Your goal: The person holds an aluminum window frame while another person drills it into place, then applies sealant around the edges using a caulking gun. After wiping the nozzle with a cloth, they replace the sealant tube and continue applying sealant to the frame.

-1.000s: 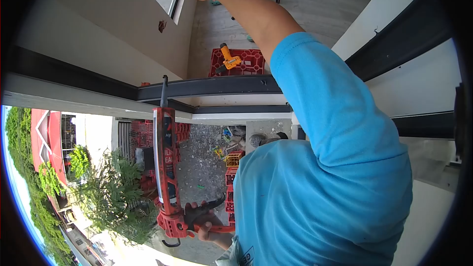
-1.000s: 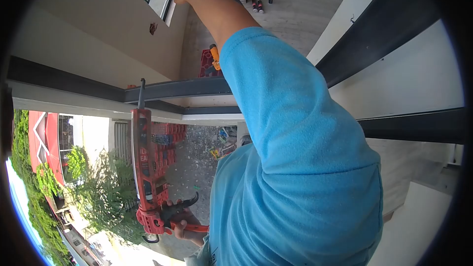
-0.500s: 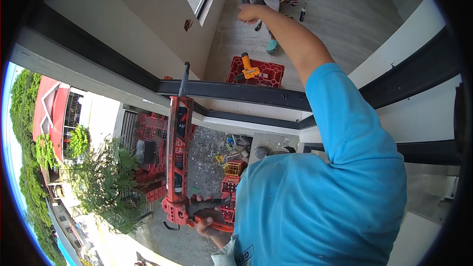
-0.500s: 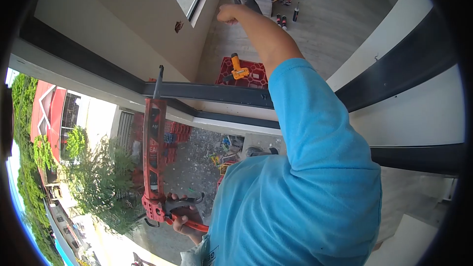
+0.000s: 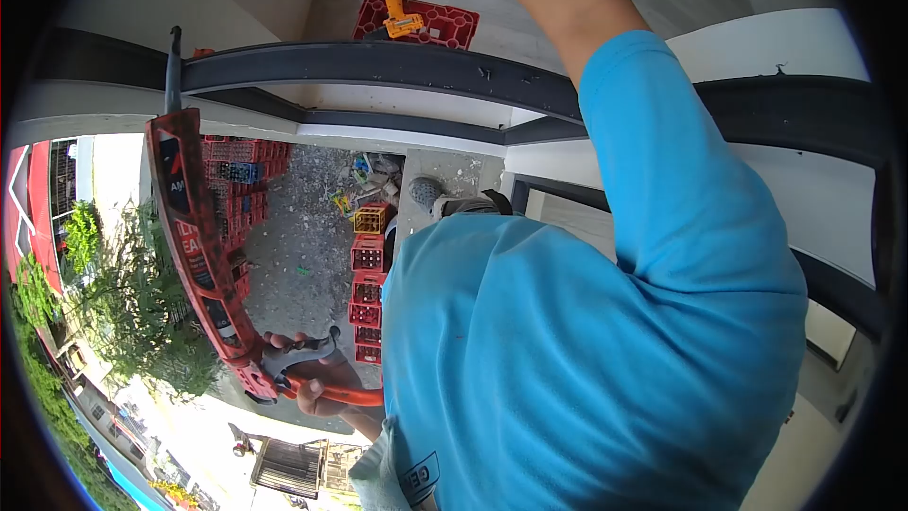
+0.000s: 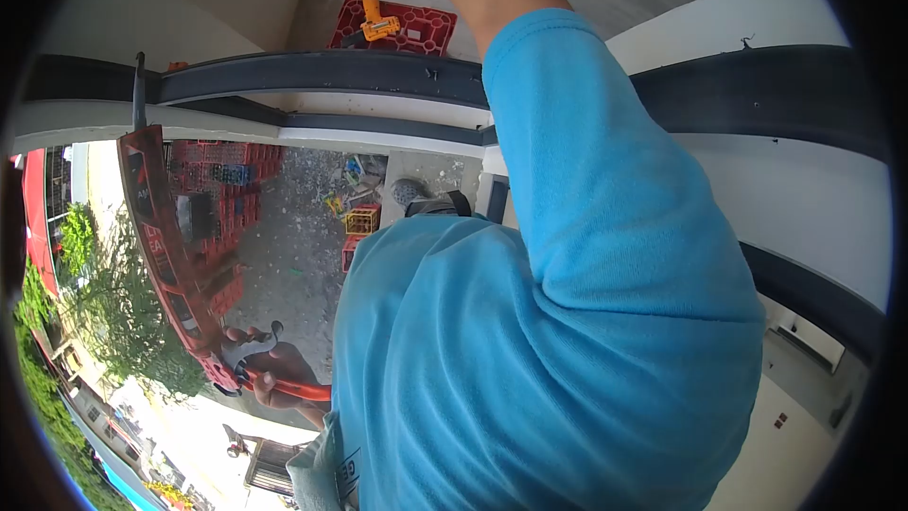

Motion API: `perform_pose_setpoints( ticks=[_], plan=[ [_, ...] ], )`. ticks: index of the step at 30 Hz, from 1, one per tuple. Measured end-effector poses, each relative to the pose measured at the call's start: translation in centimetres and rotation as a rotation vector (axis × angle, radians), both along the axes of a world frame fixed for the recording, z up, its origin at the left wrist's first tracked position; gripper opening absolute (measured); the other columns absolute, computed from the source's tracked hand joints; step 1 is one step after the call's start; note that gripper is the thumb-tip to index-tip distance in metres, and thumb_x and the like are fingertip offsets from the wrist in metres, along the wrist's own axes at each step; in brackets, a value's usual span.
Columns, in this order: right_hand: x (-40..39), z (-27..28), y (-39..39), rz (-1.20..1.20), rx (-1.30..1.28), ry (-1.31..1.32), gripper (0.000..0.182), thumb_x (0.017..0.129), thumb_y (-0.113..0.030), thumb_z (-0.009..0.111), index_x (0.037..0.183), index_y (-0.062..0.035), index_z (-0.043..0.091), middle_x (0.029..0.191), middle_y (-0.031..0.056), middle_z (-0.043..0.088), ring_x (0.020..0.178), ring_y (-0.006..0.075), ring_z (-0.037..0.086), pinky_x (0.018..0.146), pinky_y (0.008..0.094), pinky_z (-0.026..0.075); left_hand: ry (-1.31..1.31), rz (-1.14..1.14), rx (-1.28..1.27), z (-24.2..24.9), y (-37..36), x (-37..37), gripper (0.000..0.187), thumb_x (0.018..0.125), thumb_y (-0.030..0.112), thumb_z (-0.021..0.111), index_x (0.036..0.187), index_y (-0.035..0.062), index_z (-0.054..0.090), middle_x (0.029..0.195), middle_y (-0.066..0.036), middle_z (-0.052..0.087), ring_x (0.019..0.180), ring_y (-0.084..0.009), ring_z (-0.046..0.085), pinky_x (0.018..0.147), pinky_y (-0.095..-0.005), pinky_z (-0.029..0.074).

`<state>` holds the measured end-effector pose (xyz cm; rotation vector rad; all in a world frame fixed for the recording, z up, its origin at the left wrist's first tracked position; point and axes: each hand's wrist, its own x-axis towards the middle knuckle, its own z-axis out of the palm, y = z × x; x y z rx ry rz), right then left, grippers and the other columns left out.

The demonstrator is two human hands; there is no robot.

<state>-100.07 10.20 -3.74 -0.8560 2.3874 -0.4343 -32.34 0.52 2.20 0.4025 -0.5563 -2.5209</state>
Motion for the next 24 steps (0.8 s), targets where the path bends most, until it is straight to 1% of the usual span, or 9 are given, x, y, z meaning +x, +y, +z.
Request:
perform_pose_setpoints(
  ticks=[1,4,7,10,13,16,17,20,24],
  plan=[
    [-1.6,-2.3,0.0,0.085,-0.034,-0.006,0.022,0.081,-0.021,0.058,0.086,-0.0004,0.066,0.081,0.0146,0.066,0.066,0.0254,0.064,0.057,0.0382,0.051,-0.006,-0.002,0.001,0.2,0.0,0.0,0.080,0.067,-0.012,0.049,0.141,0.0038,0.025,0.136,-0.015,0.044,0.124,-0.0352,0.047,0.091,-0.0430,0.050],
    [-1.5,-4.5,0.5,-0.056,-0.127,-0.066,0.020,0.080,-0.018,0.059,0.082,0.0004,0.066,0.075,0.0168,0.065,0.059,0.0255,0.062,0.052,0.0385,0.050,-0.022,-0.001,0.002,0.5,0.0,0.1,0.080,0.066,-0.012,0.050,0.141,0.0035,0.025,0.135,-0.015,0.045,0.123,-0.0356,0.048,0.090,-0.0431,0.050],
    [-2.7,-7.2,1.4,0.052,-0.185,-0.008,0.021,0.077,-0.018,0.062,0.074,0.0018,0.066,0.067,0.0174,0.064,0.052,0.0263,0.061,0.048,0.0400,0.050,-0.030,0.006,0.000,0.8,0.0,0.1,0.080,0.066,-0.012,0.050,0.141,0.0032,0.025,0.134,-0.015,0.045,0.123,-0.0360,0.048,0.089,-0.0432,0.050],
    [-6.9,-11.4,0.3,0.512,0.286,0.349,0.031,0.083,-0.028,0.063,0.093,0.0012,0.064,0.085,0.0195,0.064,0.071,0.0261,0.064,0.062,0.0410,0.053,-0.042,0.016,-0.004,1.0,0.3,0.0,0.081,0.065,-0.012,0.050,0.141,0.0028,0.026,0.133,-0.015,0.046,0.122,-0.0363,0.049,0.089,-0.0434,0.051],
    [0.4,-9.0,3.0,-0.367,-0.450,-0.109,0.021,0.080,-0.023,0.061,0.091,-0.0055,0.062,0.087,0.0049,0.064,0.067,0.0158,0.063,0.057,0.0302,0.053,-0.037,0.021,-0.015,0.8,0.3,-0.5,0.081,0.065,-0.011,0.051,0.140,0.0025,0.026,0.133,-0.015,0.047,0.121,-0.0367,0.049,0.088,-0.0435,0.051],
    [2.9,-6.6,4.7,-0.732,-0.704,-0.403,0.026,0.088,-0.015,0.054,0.113,-0.0089,0.058,0.094,0.0043,0.064,0.077,0.0150,0.063,0.065,0.0307,0.054,-0.014,0.033,-0.018,0.2,0.5,-0.5,0.081,0.065,-0.011,0.051,0.140,0.0021,0.026,0.132,-0.015,0.047,0.121,-0.0371,0.050,0.087,-0.0437,0.051],
    [2.0,-7.9,5.3,-0.830,-0.776,-0.440,0.026,0.089,-0.014,0.052,0.114,-0.0082,0.056,0.094,0.0042,0.064,0.076,0.0159,0.063,0.064,0.0312,0.054,-0.009,0.035,-0.016,0.2,0.7,-0.4,0.081,0.064,-0.011,0.051,0.140,0.0020,0.026,0.131,-0.015,0.047,0.120,-0.0372,0.050,0.087,-0.0437,0.051],
    [2.8,-7.9,7.3,-1.002,-1.018,-0.463,0.029,0.092,-0.016,0.046,0.119,-0.0076,0.051,0.101,0.0068,0.062,0.089,0.0210,0.062,0.081,0.0363,0.053,-0.002,0.042,-0.031,-0.1,0.7,-0.4,0.081,0.064,-0.011,0.051,0.140,0.0017,0.026,0.131,-0.015,0.048,0.120,-0.0375,0.050,0.086,-0.0438,0.051],
    [3.2,-6.0,5.9,-0.977,-1.473,-0.667,0.028,0.095,-0.017,0.039,0.117,-0.0044,0.049,0.110,0.0109,0.056,0.102,0.0265,0.057,0.095,0.0414,0.047,0.007,0.045,-0.049,-0.2,0.7,-0.8,0.081,0.063,-0.011,0.052,0.139,0.0012,0.027,0.129,-0.015,0.049,0.119,-0.0380,0.051,0.085,-0.0440,0.051]
  ],
)
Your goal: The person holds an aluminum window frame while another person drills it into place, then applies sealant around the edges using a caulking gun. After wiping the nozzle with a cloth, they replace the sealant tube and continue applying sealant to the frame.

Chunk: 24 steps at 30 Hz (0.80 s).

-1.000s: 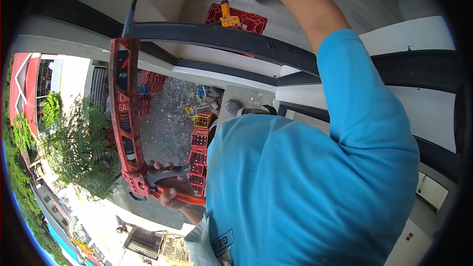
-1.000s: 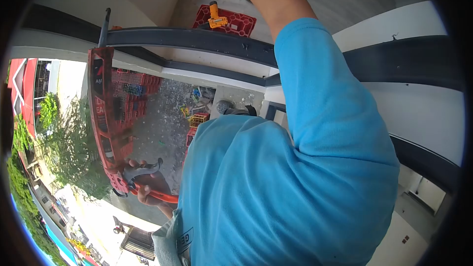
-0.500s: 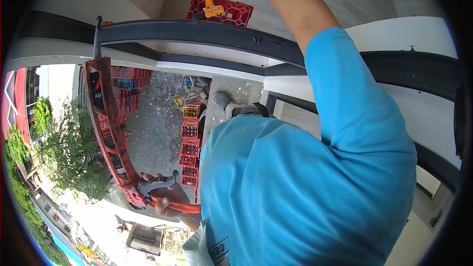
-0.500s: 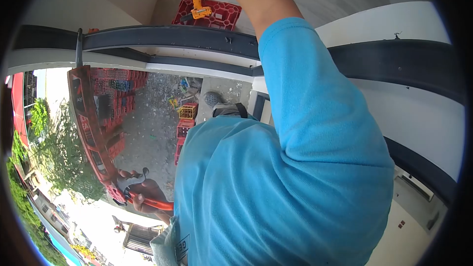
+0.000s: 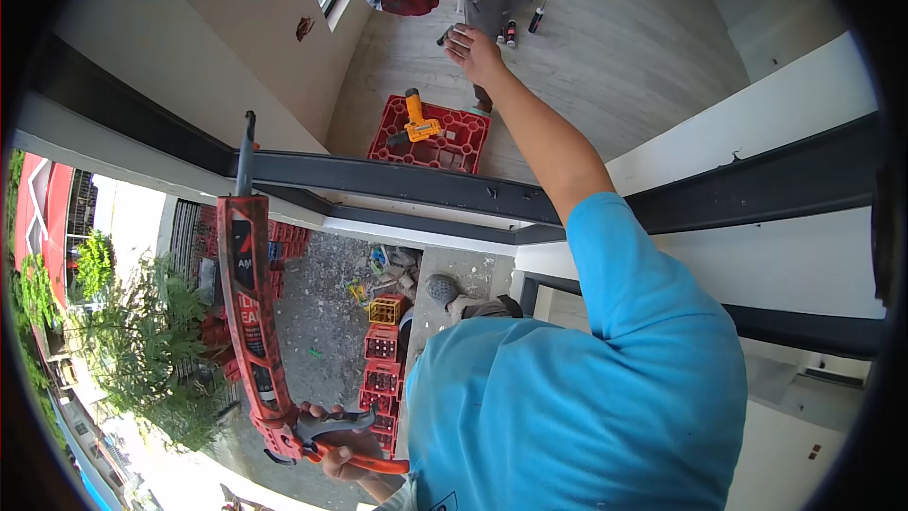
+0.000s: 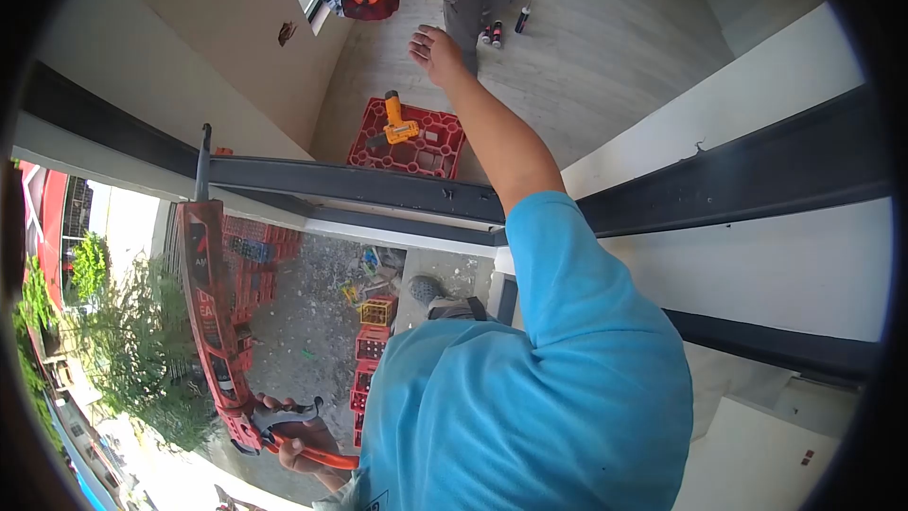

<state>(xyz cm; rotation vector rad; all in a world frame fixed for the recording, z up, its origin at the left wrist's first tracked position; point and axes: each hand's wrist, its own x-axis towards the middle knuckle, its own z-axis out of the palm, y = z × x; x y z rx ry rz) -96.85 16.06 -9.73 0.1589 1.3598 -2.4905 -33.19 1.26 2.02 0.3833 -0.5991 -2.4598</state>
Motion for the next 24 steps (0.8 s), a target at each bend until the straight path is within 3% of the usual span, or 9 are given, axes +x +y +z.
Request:
perform_pose_setpoints(
  ticks=[4,7,10,14,17,18,19,21,24],
  plan=[
    [2.1,2.5,-2.4,0.076,-0.460,-0.057,0.032,0.096,-0.021,0.038,0.123,-0.0054,0.047,0.115,0.0103,0.054,0.102,0.0268,0.057,0.093,0.0438,0.047,0.015,-0.020,-0.005,0.4,-0.4,-0.5,0.081,0.063,-0.011,0.052,0.139,0.0008,0.027,0.128,-0.015,0.049,0.118,-0.0385,0.052,0.084,-0.0442,0.051],
    [5.8,4.9,-3.3,0.117,-0.629,-0.051,0.037,0.097,-0.026,0.035,0.126,-0.0060,0.046,0.123,0.0117,0.054,0.111,0.0291,0.055,0.098,0.0466,0.045,0.038,-0.057,0.022,0.1,-1.0,-0.1,0.083,0.061,-0.012,0.053,0.139,0.0001,0.028,0.126,-0.016,0.051,0.119,-0.0412,0.052,0.083,-0.0474,0.054],
    [8.7,5.2,-2.7,0.382,-0.858,-0.044,0.042,0.099,-0.031,0.031,0.129,-0.0050,0.044,0.129,0.0148,0.052,0.118,0.0326,0.051,0.100,0.0481,0.044,0.031,-0.145,0.036,0.8,-1.4,-0.7,0.083,0.060,-0.012,0.054,0.138,-0.0003,0.030,0.125,-0.017,0.051,0.119,-0.0422,0.052,0.084,-0.0471,0.055],
    [13.2,8.6,-2.5,0.428,-0.894,-0.146,0.047,0.100,-0.039,0.029,0.129,-0.0043,0.044,0.129,0.0152,0.053,0.120,0.0323,0.050,0.096,0.0494,0.045,0.010,-0.229,0.023,0.9,-1.9,-2.7,0.082,0.060,-0.011,0.054,0.138,-0.0011,0.032,0.125,-0.018,0.051,0.118,-0.0432,0.052,0.084,-0.0442,0.056],
    [11.4,4.4,-4.3,0.615,-1.315,-0.172,0.052,0.098,-0.044,0.031,0.129,-0.0053,0.046,0.127,0.0148,0.055,0.118,0.0326,0.052,0.099,0.0515,0.042,0.002,-0.247,0.013,0.9,-2.3,-4.0,0.081,0.059,-0.009,0.056,0.136,-0.0032,0.033,0.124,-0.018,0.052,0.116,-0.0431,0.053,0.079,-0.0404,0.058],
    [12.6,5.8,-4.8,0.492,-1.102,-0.155,0.047,0.098,-0.045,0.035,0.125,-0.0090,0.050,0.122,0.0077,0.057,0.107,0.0257,0.059,0.089,0.0425,0.050,0.028,-0.252,0.009,0.9,-2.5,-4.5,0.081,0.059,-0.010,0.056,0.136,-0.0035,0.033,0.124,-0.018,0.052,0.116,-0.0429,0.053,0.077,-0.0396,0.059],
    [15.9,11.0,-5.1,0.214,-0.794,-0.360,0.044,0.098,-0.044,0.037,0.121,-0.0105,0.053,0.120,0.0064,0.058,0.101,0.0234,0.060,0.085,0.0404,0.051,0.049,-0.259,0.005,0.9,-2.5,-4.8,0.080,0.059,-0.010,0.056,0.136,-0.0039,0.033,0.124,-0.018,0.052,0.115,-0.0427,0.053,0.075,-0.0388,0.059],
    [15.9,10.3,-5.6,0.347,-0.895,-0.154,0.044,0.097,-0.045,0.039,0.118,-0.0102,0.055,0.115,0.0063,0.060,0.100,0.0229,0.060,0.086,0.0395,0.051,0.029,-0.233,0.022,0.6,-2.4,-4.6,0.081,0.059,-0.011,0.055,0.136,-0.0044,0.032,0.123,-0.019,0.051,0.114,-0.0433,0.053,0.070,-0.0371,0.060],
    [16.0,10.0,-5.7,0.321,-0.903,-0.064,0.043,0.095,-0.045,0.041,0.115,-0.0096,0.056,0.111,0.0061,0.062,0.100,0.0237,0.061,0.087,0.0399,0.051,0.042,-0.225,-0.008,0.6,-2.5,-4.4,0.081,0.060,-0.011,0.055,0.137,-0.0052,0.031,0.123,-0.020,0.050,0.114,-0.0447,0.053,0.068,-0.0371,0.061]
  ],
)
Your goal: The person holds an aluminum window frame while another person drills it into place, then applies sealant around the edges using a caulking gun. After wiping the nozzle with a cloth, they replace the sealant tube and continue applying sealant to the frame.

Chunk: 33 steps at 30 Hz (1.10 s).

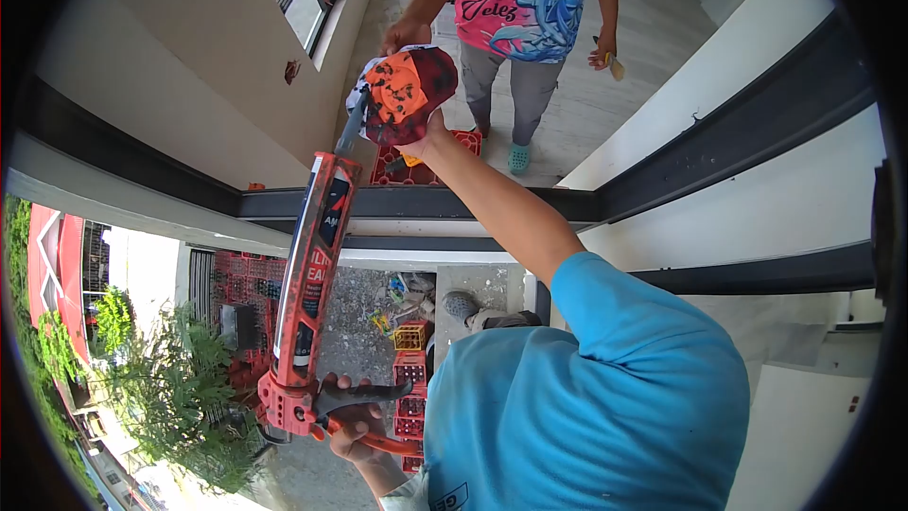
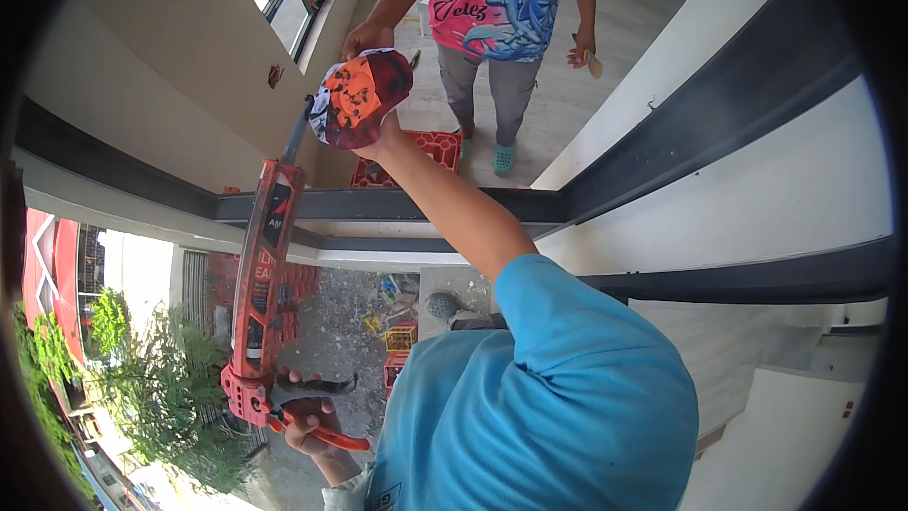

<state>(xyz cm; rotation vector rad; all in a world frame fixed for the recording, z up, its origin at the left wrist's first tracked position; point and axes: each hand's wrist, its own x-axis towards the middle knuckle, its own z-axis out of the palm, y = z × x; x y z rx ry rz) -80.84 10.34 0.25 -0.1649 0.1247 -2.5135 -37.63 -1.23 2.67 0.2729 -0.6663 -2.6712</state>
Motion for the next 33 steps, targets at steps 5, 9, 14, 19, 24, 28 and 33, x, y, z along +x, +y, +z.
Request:
perform_pose_setpoints(
  ticks=[5,9,14,19,24,28,33],
  plan=[
    [1.4,0.3,0.2,-0.026,0.045,0.038,0.043,0.094,-0.045,0.044,0.114,-0.0082,0.055,0.112,0.0079,0.061,0.102,0.0254,0.060,0.089,0.0414,0.050,-0.001,0.005,-0.090,0.8,-0.1,1.0,0.080,0.060,-0.012,0.055,0.136,-0.0067,0.030,0.122,-0.022,0.048,0.113,-0.0461,0.053,0.069,-0.0366,0.061],
    [2.5,1.3,0.1,0.091,-0.213,-0.028,0.051,0.092,-0.048,0.043,0.121,-0.0066,0.055,0.123,0.0132,0.058,0.109,0.0308,0.057,0.095,0.0455,0.047,-0.050,0.014,-0.096,1.4,0.2,1.3,0.080,0.060,-0.009,0.056,0.136,-0.0067,0.032,0.122,-0.022,0.050,0.109,-0.0451,0.057,0.071,-0.0371,0.061],
    [4.4,3.6,-1.2,0.077,-0.257,-0.028,0.045,0.092,-0.040,0.046,0.118,-0.0041,0.053,0.112,0.0145,0.059,0.099,0.0302,0.057,0.089,0.0421,0.050,-0.130,0.008,0.018,1.0,0.2,3.6,0.084,0.055,-0.009,0.054,0.135,-0.0065,0.031,0.117,-0.021,0.050,0.107,-0.0445,0.056,0.069,-0.0364,0.061],
    [4.1,3.1,-3.1,0.239,-0.411,0.005,0.028,0.093,-0.027,0.045,0.103,-0.0020,0.053,0.090,0.0092,0.053,0.078,0.0196,0.051,0.073,0.0309,0.048,-0.221,-0.008,0.066,0.1,0.7,5.5,0.083,0.052,-0.007,0.053,0.133,-0.0068,0.034,0.112,-0.021,0.055,0.099,-0.0446,0.061,0.071,-0.0385,0.062],
    [4.9,3.0,-3.6,0.318,-0.318,0.126,0.022,0.094,-0.022,0.042,0.094,-0.0019,0.050,0.083,0.0064,0.049,0.073,0.0163,0.048,0.069,0.0260,0.044,-0.336,0.056,-0.056,0.6,1.7,7.5,0.080,0.053,-0.006,0.055,0.131,-0.0066,0.039,0.110,-0.020,0.059,0.096,-0.0421,0.063,0.069,-0.0387,0.062],
    [7.2,3.3,-3.2,0.322,-0.169,0.154,0.025,0.095,-0.025,0.041,0.096,-0.0011,0.050,0.082,0.0062,0.048,0.073,0.0173,0.049,0.069,0.0273,0.044,-0.470,0.092,-0.416,1.1,1.7,10.9,0.073,0.058,-0.004,0.056,0.130,-0.0064,0.042,0.111,-0.020,0.059,0.105,-0.0407,0.061,0.068,-0.0396,0.063],
    [7.2,3.4,-2.8,0.458,-0.102,0.271,0.030,0.097,-0.029,0.038,0.100,-0.0021,0.051,0.084,0.0095,0.049,0.077,0.0193,0.048,0.068,0.0292,0.043,-0.499,0.008,-0.916,3.9,1.0,13.5,0.061,0.071,-0.004,0.052,0.131,-0.0039,0.043,0.114,-0.020,0.059,0.113,-0.0363,0.058,0.066,-0.0360,0.062]
  ],
)
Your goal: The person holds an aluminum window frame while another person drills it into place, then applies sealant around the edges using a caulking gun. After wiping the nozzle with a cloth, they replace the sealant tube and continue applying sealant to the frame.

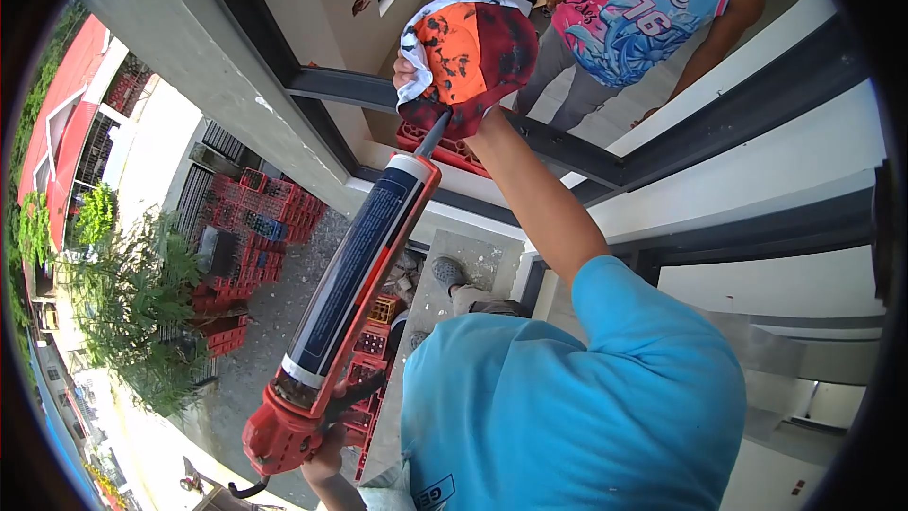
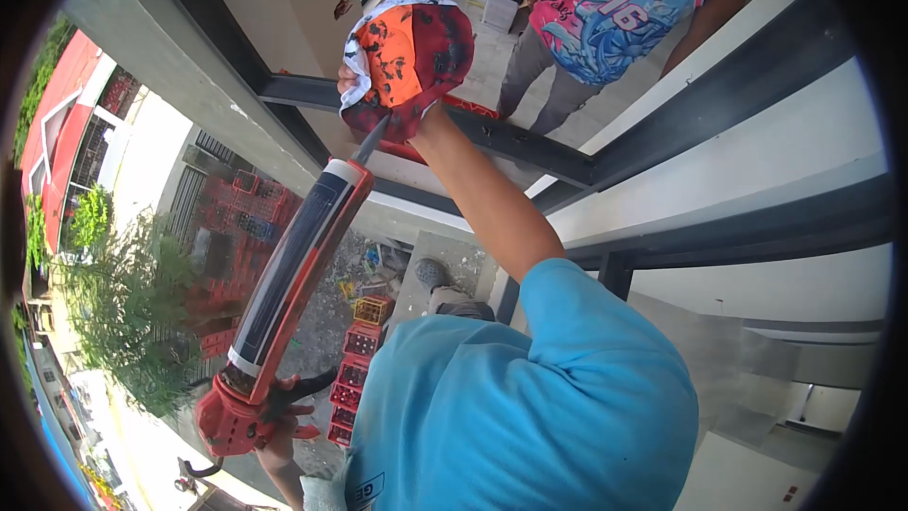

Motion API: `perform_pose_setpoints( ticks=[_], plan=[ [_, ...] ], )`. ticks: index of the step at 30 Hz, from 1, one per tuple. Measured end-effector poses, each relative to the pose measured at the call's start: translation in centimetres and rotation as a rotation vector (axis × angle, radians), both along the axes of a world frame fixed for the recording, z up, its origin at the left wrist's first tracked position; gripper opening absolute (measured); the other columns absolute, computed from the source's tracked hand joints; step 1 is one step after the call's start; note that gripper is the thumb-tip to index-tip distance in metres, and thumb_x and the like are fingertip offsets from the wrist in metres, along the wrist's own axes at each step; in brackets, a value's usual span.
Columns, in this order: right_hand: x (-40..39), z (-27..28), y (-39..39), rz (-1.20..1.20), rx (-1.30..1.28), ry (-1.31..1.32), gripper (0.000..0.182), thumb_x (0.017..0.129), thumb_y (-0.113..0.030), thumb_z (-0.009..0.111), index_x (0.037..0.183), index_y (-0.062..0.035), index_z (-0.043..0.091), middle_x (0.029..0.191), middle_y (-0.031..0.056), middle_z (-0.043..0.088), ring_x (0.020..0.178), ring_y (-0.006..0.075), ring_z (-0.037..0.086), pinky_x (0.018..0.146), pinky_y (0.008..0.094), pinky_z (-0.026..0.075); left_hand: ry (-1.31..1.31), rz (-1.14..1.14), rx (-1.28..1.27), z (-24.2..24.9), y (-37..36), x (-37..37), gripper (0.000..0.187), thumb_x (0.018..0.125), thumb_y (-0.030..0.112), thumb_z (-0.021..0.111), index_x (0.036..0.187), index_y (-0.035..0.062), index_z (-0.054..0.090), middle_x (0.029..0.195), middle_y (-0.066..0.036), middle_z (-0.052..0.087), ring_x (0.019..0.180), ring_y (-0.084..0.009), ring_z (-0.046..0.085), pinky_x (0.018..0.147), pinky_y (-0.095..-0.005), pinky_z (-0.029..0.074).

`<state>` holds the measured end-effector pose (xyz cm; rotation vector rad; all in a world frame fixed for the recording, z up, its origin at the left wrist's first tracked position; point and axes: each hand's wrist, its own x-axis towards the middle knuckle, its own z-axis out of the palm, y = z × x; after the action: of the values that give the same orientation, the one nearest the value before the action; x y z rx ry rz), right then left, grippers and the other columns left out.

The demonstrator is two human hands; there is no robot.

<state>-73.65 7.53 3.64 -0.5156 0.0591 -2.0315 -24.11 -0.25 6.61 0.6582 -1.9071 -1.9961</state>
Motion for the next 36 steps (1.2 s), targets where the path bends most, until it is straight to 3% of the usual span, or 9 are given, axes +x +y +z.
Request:
perform_pose_setpoints(
  ticks=[3,6,13,17,20,21,25,33,36],
  plan=[
    [-0.5,0.0,-0.3,0.028,0.143,0.002,0.032,0.097,-0.033,0.040,0.097,-0.0041,0.054,0.077,0.0062,0.049,0.072,0.0176,0.049,0.064,0.0288,0.041,-0.209,-0.164,-0.361,1.7,-1.2,2.5,0.054,0.075,-0.005,0.049,0.129,-0.0047,0.045,0.117,-0.020,0.058,0.096,-0.0320,0.066,0.061,-0.0321,0.060],
    [-1.1,0.3,-0.8,0.221,-0.010,0.062,0.029,0.095,-0.032,0.042,0.097,-0.0054,0.053,0.082,0.0099,0.051,0.074,0.0201,0.048,0.073,0.0302,0.043,-0.183,-0.132,-0.468,-0.1,-1.8,6.5,0.049,0.076,-0.004,0.049,0.125,-0.0059,0.050,0.116,-0.021,0.059,0.081,-0.0291,0.069,0.057,-0.0321,0.058],
    [-0.4,3.4,-1.0,0.303,-0.009,-0.019,0.029,0.095,-0.029,0.041,0.097,-0.0035,0.055,0.078,0.0048,0.048,0.072,0.0168,0.048,0.065,0.0290,0.043,-0.390,0.117,0.230,5.2,1.9,1.8,0.065,0.060,-0.007,0.051,0.125,-0.0056,0.047,0.110,-0.022,0.060,0.093,-0.0352,0.067,0.073,-0.0428,0.061],
    [-1.2,-0.2,-1.0,0.340,-0.061,-0.080,0.028,0.095,-0.028,0.041,0.097,-0.0044,0.055,0.079,0.0058,0.047,0.071,0.0172,0.047,0.066,0.0288,0.043,0.001,0.203,0.733,-0.6,1.0,4.3,0.076,0.052,-0.008,0.052,0.127,-0.0040,0.043,0.105,-0.018,0.061,0.098,-0.0376,0.065,0.072,-0.0406,0.062],
    [1.5,-0.8,-0.5,0.229,-0.057,-0.161,0.027,0.094,-0.027,0.041,0.095,-0.0034,0.054,0.081,0.0066,0.047,0.071,0.0175,0.046,0.068,0.0297,0.044,0.218,0.326,0.976,-2.7,1.3,4.4,0.073,0.056,-0.008,0.048,0.130,-0.0029,0.042,0.111,-0.018,0.061,0.098,-0.0405,0.064,0.064,-0.0426,0.059],
    [2.2,-0.8,-0.8,0.216,-0.085,-0.204,0.027,0.094,-0.027,0.041,0.095,-0.0030,0.054,0.081,0.0066,0.047,0.071,0.0176,0.046,0.068,0.0297,0.044,0.341,0.213,1.065,-3.6,1.1,4.2,0.075,0.056,-0.009,0.046,0.130,-0.0031,0.042,0.111,-0.019,0.061,0.105,-0.0413,0.059,0.072,-0.0437,0.058],
    [4.9,1.2,-2.1,0.222,-0.202,-0.434,0.024,0.092,-0.023,0.044,0.094,-0.0007,0.053,0.083,0.0059,0.047,0.073,0.0172,0.046,0.067,0.0299,0.043,0.288,0.214,1.116,-4.3,0.8,3.2,0.072,0.056,-0.010,0.043,0.128,-0.0042,0.040,0.111,-0.017,0.061,0.102,-0.0378,0.062,0.060,-0.0385,0.058],
    [6.1,3.4,-2.0,0.337,-0.357,-0.515,0.016,0.091,-0.018,0.048,0.091,-0.0022,0.051,0.080,0.0030,0.044,0.070,0.0151,0.045,0.065,0.0288,0.043,0.336,0.215,1.453,-10.4,1.4,5.1,0.073,0.056,-0.006,0.044,0.129,-0.0088,0.039,0.116,-0.020,0.058,0.113,-0.0348,0.056,0.099,-0.0457,0.047],
    [5.9,3.9,-1.3,0.329,-0.347,-0.526,0.020,0.089,-0.021,0.049,0.089,-0.0012,0.053,0.079,0.0050,0.048,0.070,0.0154,0.049,0.063,0.0275,0.045,0.386,0.114,1.660,-8.4,2.4,3.3,0.074,0.056,-0.007,0.043,0.130,-0.0100,0.036,0.119,-0.022,0.055,0.114,-0.0339,0.055,0.099,-0.0472,0.048]
  ],
)
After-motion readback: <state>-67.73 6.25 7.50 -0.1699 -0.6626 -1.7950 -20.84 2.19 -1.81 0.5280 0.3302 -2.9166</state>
